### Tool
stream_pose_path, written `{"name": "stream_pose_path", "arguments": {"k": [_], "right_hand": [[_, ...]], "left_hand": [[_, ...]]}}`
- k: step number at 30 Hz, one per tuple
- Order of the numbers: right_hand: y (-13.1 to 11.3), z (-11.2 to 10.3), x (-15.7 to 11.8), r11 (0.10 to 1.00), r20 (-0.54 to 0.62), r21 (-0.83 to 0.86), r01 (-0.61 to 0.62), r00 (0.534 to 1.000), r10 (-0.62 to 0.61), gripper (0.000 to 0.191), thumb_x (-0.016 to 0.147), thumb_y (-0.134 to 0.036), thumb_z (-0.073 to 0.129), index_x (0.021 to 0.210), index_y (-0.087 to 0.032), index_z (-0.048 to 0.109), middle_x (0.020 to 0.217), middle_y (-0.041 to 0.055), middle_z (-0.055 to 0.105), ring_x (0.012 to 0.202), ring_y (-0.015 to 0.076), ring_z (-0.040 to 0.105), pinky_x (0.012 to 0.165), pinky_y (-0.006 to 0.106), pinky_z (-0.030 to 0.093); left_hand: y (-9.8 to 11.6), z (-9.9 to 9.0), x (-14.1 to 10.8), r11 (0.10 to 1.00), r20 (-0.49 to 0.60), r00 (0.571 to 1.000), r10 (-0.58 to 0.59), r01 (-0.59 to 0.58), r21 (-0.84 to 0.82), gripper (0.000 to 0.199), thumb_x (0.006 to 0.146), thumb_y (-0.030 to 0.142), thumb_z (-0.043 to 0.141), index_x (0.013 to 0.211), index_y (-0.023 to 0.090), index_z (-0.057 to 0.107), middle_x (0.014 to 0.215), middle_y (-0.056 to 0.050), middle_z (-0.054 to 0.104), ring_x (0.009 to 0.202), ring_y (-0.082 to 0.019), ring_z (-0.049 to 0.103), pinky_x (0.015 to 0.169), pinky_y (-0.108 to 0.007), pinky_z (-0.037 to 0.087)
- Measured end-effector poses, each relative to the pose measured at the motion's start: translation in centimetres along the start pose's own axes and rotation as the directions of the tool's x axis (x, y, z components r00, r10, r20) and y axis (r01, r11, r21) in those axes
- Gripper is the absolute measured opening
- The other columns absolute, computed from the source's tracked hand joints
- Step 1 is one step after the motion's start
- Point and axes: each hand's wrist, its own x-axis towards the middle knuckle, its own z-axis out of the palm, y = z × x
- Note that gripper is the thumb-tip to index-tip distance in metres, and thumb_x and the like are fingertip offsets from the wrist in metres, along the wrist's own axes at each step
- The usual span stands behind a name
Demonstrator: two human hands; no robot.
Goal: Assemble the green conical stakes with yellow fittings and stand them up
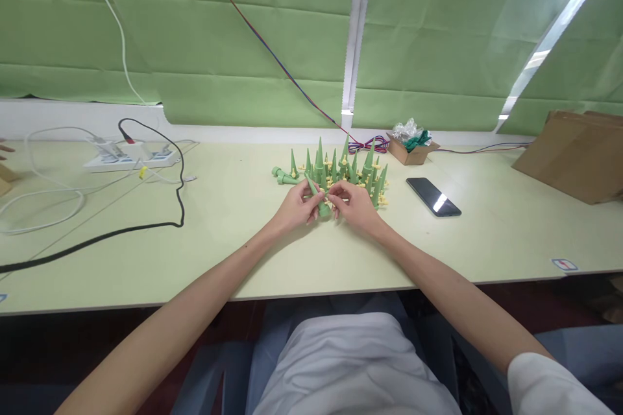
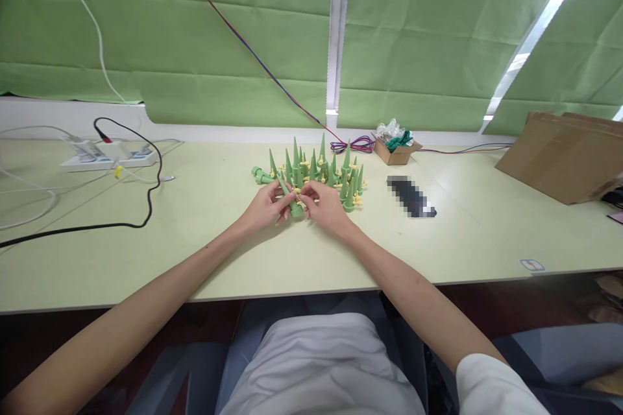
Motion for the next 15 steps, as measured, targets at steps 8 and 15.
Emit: {"name": "stream_pose_path", "arguments": {"k": [8, 15], "right_hand": [[-0.09, 0.02, -0.13, 1.000, -0.004, 0.008, 0.005, 1.000, -0.005, 0.015, 0.087, -0.035, 0.060, 0.081, -0.022, 0.056, 0.077, 0.0024, 0.064, 0.055, 0.0147, 0.060, 0.049, 0.029, 0.055], [-0.31, 0.05, -0.20, 1.000, -0.019, 0.021, 0.014, 1.000, -0.014, 0.016, 0.088, -0.036, 0.060, 0.081, -0.022, 0.057, 0.077, 0.0023, 0.063, 0.056, 0.0143, 0.060, 0.049, 0.029, 0.054]], "left_hand": [[0.42, 0.08, -0.19, 0.999, 0.018, 0.999, -0.029, 0.030, -0.017, 0.037, 0.086, 0.054, 0.063, 0.087, 0.022, 0.046, 0.061, 0.003, 0.056, 0.040, -0.010, 0.049, 0.038, -0.026, 0.036], [0.60, 0.12, -0.29, 0.999, 0.022, 1.000, -0.016, 0.017, -0.035, 0.038, 0.085, 0.055, 0.064, 0.087, 0.021, 0.048, 0.061, 0.002, 0.057, 0.040, -0.010, 0.049, 0.038, -0.025, 0.035]]}}
